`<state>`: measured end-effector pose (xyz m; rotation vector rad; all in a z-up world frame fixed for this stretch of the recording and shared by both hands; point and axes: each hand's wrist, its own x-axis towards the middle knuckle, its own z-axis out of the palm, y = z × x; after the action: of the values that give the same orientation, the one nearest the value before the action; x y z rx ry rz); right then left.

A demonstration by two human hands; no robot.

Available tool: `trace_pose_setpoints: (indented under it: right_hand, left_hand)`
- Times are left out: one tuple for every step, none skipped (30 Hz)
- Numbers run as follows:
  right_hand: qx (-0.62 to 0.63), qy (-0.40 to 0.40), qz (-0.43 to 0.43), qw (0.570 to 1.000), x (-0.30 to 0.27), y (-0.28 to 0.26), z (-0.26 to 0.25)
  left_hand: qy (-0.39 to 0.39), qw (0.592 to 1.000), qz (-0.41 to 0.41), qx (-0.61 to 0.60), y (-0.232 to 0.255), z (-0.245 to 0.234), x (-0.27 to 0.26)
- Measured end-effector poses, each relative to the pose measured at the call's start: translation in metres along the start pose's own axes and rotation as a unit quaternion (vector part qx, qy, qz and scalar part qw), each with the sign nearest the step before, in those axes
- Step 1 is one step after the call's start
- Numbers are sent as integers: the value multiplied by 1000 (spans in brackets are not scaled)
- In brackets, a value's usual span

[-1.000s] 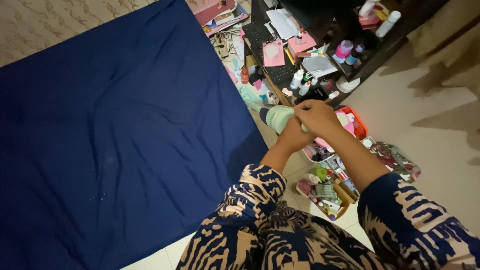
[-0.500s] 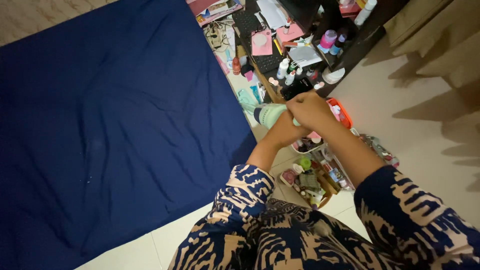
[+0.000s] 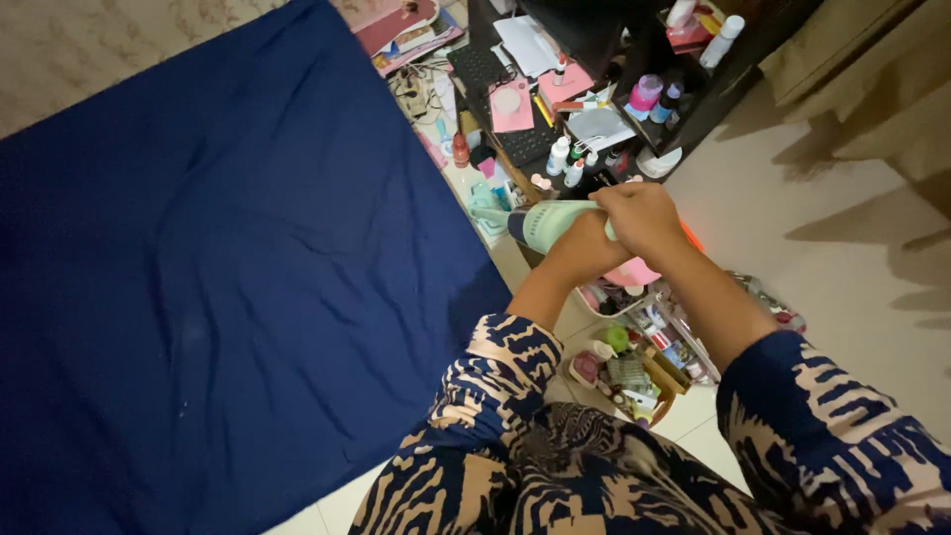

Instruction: Vacuuming the floor in a room using a handheld vacuum cleaner.

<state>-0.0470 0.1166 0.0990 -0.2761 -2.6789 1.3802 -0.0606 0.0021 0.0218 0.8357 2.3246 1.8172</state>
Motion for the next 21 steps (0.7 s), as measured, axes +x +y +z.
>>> trace_pose_setpoints:
  right_hand:
    - [0, 3, 5, 1000, 3, 2, 1]
    - [17, -1, -6, 1000, 6, 5, 3]
    - [34, -5, -19, 999, 10, 7, 4]
    - [34, -2, -15, 999, 13, 6, 3]
    - [43, -13, -6, 999, 15, 4, 3]
    - [53, -25, 3, 998, 17, 3, 3]
    - [53, -22, 8, 998, 18, 0, 2]
    - [44, -21, 7, 999, 19, -2, 1]
    - [34, -20, 4, 999, 23, -4, 0]
    - [34, -19, 6, 999, 25, -1, -1]
    - [17, -33, 19, 999, 27, 0, 0]
    - [1, -47, 32, 998, 27, 2, -1]
    - [1, -46, 33, 998, 30, 6, 4]
    - [29, -66, 21, 997, 31, 10, 7]
    - [58, -83, 11, 995, 31, 14, 10]
    - [58, -82, 13, 995, 28, 7, 12]
    - [21, -101, -3, 995, 26, -1, 14]
    - [-16, -119, -18, 993, 23, -8, 16]
    - [-14, -116, -17, 993, 30, 9, 21]
    - [-200, -43, -253, 946, 36, 26, 25]
    - [-366, 29, -465, 806, 43, 42, 31]
  left_hand:
    - [-6, 1000, 0, -2, 5, -4, 1]
    - [-2, 1000, -12, 18, 10, -8, 2]
    - [2, 999, -23, 38, 15, -12, 3]
    - [-3, 999, -22, 37, 25, -16, 3]
    - [8, 999, -27, 26, 35, -22, 2]
    - [20, 999, -32, 16, 45, -28, 1]
    - [14, 999, -33, 14, 42, -26, 5]
    - [15, 998, -39, 37, 39, -23, 8]
    - [19, 997, -43, 61, 35, -21, 14]
    - [16, 997, -43, 61, 32, -17, 16]
    - [20, 994, -64, 86, 29, -14, 16]
    - [24, 990, -85, 112, 27, -11, 16]
    - [23, 990, -85, 111, 26, -11, 13]
    - [40, 988, -105, 110, 25, -11, 11]
    - [55, 985, -125, 108, 26, -10, 8]
    - [52, 985, -125, 108, 28, -17, 3]
    - [31, 993, -93, 65, 31, -23, -2]
    - [10, 998, -60, 21, 33, -30, -6]
    - [7, 998, -59, 22, 15, -25, -2]
    - [-1, 1000, 3, 31, -3, -20, 1]
    - [-9, 997, 65, 41, -22, -17, 4]
